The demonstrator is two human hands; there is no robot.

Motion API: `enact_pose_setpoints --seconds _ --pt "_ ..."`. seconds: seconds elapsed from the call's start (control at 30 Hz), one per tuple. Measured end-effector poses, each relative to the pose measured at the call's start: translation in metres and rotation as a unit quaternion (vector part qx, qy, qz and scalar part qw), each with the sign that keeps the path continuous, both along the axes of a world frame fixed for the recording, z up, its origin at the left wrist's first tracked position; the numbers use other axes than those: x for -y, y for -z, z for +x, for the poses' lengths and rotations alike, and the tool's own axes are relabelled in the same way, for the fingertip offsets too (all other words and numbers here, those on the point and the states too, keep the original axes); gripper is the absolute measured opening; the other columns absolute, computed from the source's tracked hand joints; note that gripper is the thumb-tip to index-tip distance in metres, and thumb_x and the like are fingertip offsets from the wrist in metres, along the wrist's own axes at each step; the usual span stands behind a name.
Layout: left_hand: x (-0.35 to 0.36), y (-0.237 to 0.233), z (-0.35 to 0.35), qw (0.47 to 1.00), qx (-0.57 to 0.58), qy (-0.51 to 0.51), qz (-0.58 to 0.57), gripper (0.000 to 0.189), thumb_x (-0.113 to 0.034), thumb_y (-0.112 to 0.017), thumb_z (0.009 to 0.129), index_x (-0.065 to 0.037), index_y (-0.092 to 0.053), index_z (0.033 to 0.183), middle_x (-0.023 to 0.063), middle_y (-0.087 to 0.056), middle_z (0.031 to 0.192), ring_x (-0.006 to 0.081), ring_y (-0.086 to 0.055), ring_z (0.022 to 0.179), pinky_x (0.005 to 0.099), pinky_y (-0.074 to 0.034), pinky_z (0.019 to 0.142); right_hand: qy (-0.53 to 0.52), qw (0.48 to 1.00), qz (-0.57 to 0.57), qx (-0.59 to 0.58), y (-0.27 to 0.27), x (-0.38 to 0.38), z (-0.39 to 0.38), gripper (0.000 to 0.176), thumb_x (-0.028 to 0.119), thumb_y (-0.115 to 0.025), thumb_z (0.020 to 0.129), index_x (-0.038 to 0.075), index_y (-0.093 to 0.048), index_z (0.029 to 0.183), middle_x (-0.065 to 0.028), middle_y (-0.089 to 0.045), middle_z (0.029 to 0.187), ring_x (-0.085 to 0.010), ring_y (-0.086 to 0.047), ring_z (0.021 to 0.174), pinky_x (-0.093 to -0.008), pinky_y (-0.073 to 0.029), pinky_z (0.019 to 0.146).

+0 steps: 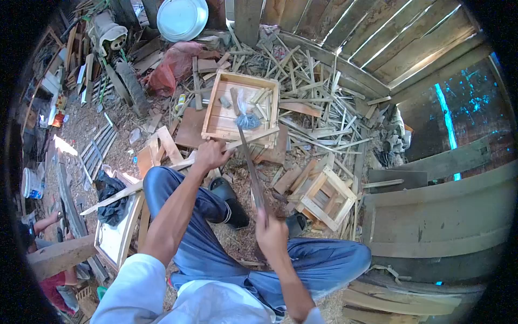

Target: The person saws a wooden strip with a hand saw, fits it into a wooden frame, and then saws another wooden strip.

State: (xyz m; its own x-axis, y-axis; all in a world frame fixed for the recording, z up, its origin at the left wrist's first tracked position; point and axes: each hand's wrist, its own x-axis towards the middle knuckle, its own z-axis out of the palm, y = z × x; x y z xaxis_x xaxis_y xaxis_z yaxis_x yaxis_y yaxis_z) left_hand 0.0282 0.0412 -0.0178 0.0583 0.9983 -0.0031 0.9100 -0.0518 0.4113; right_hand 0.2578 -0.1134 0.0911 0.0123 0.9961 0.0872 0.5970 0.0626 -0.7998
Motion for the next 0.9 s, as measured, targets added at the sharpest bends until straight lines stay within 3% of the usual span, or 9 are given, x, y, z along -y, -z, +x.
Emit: enact_pose_setpoints --seconds 0.1,0.23,0.33,0.43,0.5,0.6,0.7,0.77,0.9 --pt "0.008 -0.003 0.001 1.000 -0.019 -0.006 0.012 0.048 -0.051 -0.056 0.085 -0.004 -0.068 0.082 0.0233 -0.065 0.071 0.0387 -0.066 0.072 0.0486 -0.053 0.067 -0.009 0.997 -0.005 0.070 0.007 -0.008 0.002 0.041 0.030 -0.049 0.098 -0.006 -0.067 0.089 -0.0282 -0.056 0.064 -0.0440 -0.061 0.060 -0.0471 -0.045 0.053" --pt "-0.009 -0.017 -0.002 0.998 -0.038 -0.022 -0.044 0.053 -0.055 -0.052 0.086 -0.006 -0.070 0.082 0.0209 -0.068 0.076 0.0362 -0.068 0.072 0.0468 -0.055 0.068 0.004 0.994 -0.101 0.040 0.005 -0.067 -0.017 0.049 0.031 -0.049 0.098 -0.007 -0.064 0.071 -0.0282 -0.052 0.058 -0.0449 -0.058 0.058 -0.0462 -0.045 0.054" --pt "-0.002 -0.007 -0.001 0.999 -0.026 -0.010 -0.031 0.053 -0.055 -0.052 0.086 -0.005 -0.070 0.084 0.0218 -0.068 0.077 0.0366 -0.068 0.073 0.0476 -0.054 0.070 -0.001 0.999 0.008 0.036 0.016 -0.019 -0.003 0.045 0.031 -0.052 0.097 -0.006 -0.065 0.074 -0.0282 -0.052 0.058 -0.0449 -0.057 0.056 -0.0468 -0.042 0.052" --pt "0.001 -0.003 0.003 0.999 0.027 -0.029 0.023 0.049 -0.051 -0.055 0.085 -0.004 -0.067 0.081 0.0234 -0.066 0.074 0.0402 -0.066 0.074 0.0507 -0.052 0.068 0.026 0.998 -0.051 0.026 0.000 0.000 0.014 0.041 0.027 -0.055 0.095 -0.005 -0.064 0.073 -0.0269 -0.055 0.061 -0.0447 -0.060 0.062 -0.0456 -0.045 0.054" --pt "-0.010 -0.018 0.006 0.998 -0.001 -0.033 -0.052 0.051 -0.054 -0.053 0.087 -0.005 -0.067 0.083 0.0235 -0.066 0.076 0.0405 -0.066 0.075 0.0506 -0.052 0.069 0.038 0.991 -0.097 0.086 0.017 -0.009 0.019 0.040 0.026 -0.055 0.095 -0.005 -0.063 0.071 -0.0264 -0.053 0.059 -0.0429 -0.060 0.059 -0.0442 -0.044 0.051" --pt "-0.014 -0.013 0.014 0.999 -0.007 -0.034 -0.030 0.058 -0.058 -0.051 0.087 -0.003 -0.067 0.082 0.0239 -0.066 0.073 0.0411 -0.066 0.073 0.0508 -0.052 0.068 0.047 0.998 0.030 0.017 0.047 -0.008 0.034 0.050 0.030 -0.055 0.096 -0.006 -0.055 0.061 -0.0193 -0.044 0.047 -0.0297 -0.044 0.038 -0.0403 -0.033 0.044" --pt "-0.002 -0.007 0.012 0.999 -0.030 -0.021 -0.012 0.057 -0.057 -0.050 0.088 -0.004 -0.069 0.080 0.0221 -0.067 0.074 0.0381 -0.067 0.072 0.0479 -0.054 0.069 0.019 0.999 -0.043 0.002 0.035 0.003 0.041 0.047 0.029 -0.057 0.095 -0.005 -0.056 0.062 -0.0174 -0.042 0.046 -0.0288 -0.044 0.039 -0.0400 -0.035 0.045" --pt "-0.005 -0.002 0.010 0.999 -0.023 -0.024 -0.018 0.059 -0.058 -0.048 0.088 -0.004 -0.069 0.082 0.0232 -0.067 0.077 0.0389 -0.067 0.075 0.0485 -0.053 0.071 -0.007 0.998 -0.063 0.023 0.020 0.006 0.039 0.039 0.028 -0.061 0.092 -0.003 -0.061 0.070 -0.0196 -0.049 0.051 -0.0361 -0.056 0.047 -0.0405 -0.042 0.048" --pt "-0.003 -0.010 0.006 0.998 -0.007 -0.030 -0.051 0.061 -0.059 -0.046 0.089 -0.003 -0.070 0.084 0.0236 -0.068 0.080 0.0389 -0.067 0.079 0.0488 -0.053 0.073 -0.080 0.995 -0.063 0.009 -0.022 0.002 0.038 0.027 0.025 -0.065 0.090 -0.001 -0.065 0.086 -0.0141 -0.052 0.051 -0.0245 -0.058 0.046 -0.0353 -0.044 0.049"
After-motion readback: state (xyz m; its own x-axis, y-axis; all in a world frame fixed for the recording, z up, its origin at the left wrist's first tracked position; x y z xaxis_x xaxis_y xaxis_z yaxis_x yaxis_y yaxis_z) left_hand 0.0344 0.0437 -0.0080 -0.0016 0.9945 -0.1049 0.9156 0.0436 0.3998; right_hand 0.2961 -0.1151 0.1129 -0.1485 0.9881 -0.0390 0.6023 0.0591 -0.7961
